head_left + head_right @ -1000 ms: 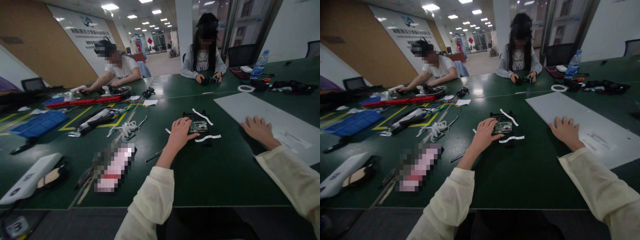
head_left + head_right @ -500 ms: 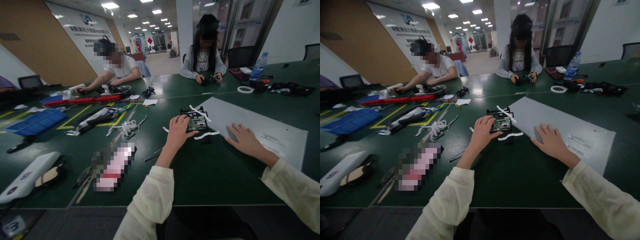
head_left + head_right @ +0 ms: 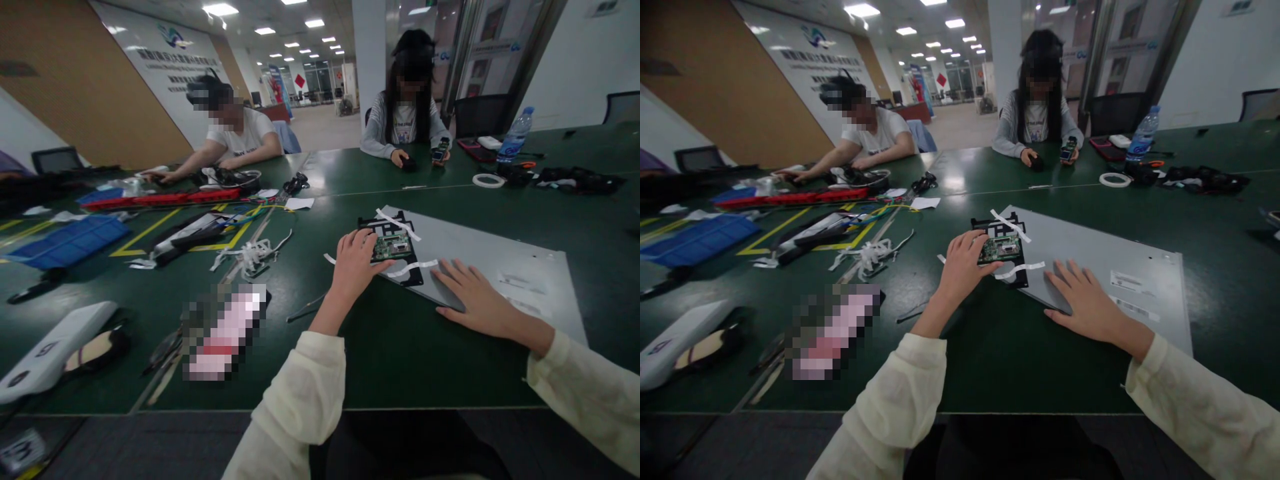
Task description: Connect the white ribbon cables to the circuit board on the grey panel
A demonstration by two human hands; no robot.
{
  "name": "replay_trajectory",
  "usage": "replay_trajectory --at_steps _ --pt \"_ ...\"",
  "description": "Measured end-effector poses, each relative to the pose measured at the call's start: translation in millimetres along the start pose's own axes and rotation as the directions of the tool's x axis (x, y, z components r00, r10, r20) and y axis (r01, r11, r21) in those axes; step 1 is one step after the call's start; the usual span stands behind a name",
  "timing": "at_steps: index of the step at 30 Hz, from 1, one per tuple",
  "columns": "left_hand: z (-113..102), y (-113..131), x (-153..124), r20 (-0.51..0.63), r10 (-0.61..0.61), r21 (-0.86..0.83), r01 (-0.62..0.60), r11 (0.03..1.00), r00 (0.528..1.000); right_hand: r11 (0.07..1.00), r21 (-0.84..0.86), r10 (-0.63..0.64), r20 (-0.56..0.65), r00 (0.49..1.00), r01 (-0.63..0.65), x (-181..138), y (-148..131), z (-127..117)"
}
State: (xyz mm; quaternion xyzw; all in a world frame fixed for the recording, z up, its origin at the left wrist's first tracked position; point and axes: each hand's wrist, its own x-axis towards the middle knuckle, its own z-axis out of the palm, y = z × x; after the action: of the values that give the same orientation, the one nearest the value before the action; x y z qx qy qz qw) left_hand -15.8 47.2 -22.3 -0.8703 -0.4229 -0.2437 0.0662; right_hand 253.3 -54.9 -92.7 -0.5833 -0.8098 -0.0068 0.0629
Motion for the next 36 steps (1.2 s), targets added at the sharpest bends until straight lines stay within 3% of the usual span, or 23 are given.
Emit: replay_trajectory --at_steps 12,22,36 --pt "2.6 3.5 -0.7 -0.010 -0.038 0.008 0.038 0.999 0.999 0.985 0.079 -0.160 0.065 0.985 0.155 -3.1 -21.3 -15.7" --pt "9.1 8.9 -2.9 -0.013 -0.048 -0.009 0.047 0.999 0.999 0.900 0.220 -0.407 0.110 0.907 0.377 1.4 -43.9 -25.5" --pt "17.1 19.2 -6.6 0.005 -0.069 0.000 0.069 0.998 0.998 0.882 0.294 -0.407 0.078 0.910 0.369 -0.7 -49.2 -31.7"
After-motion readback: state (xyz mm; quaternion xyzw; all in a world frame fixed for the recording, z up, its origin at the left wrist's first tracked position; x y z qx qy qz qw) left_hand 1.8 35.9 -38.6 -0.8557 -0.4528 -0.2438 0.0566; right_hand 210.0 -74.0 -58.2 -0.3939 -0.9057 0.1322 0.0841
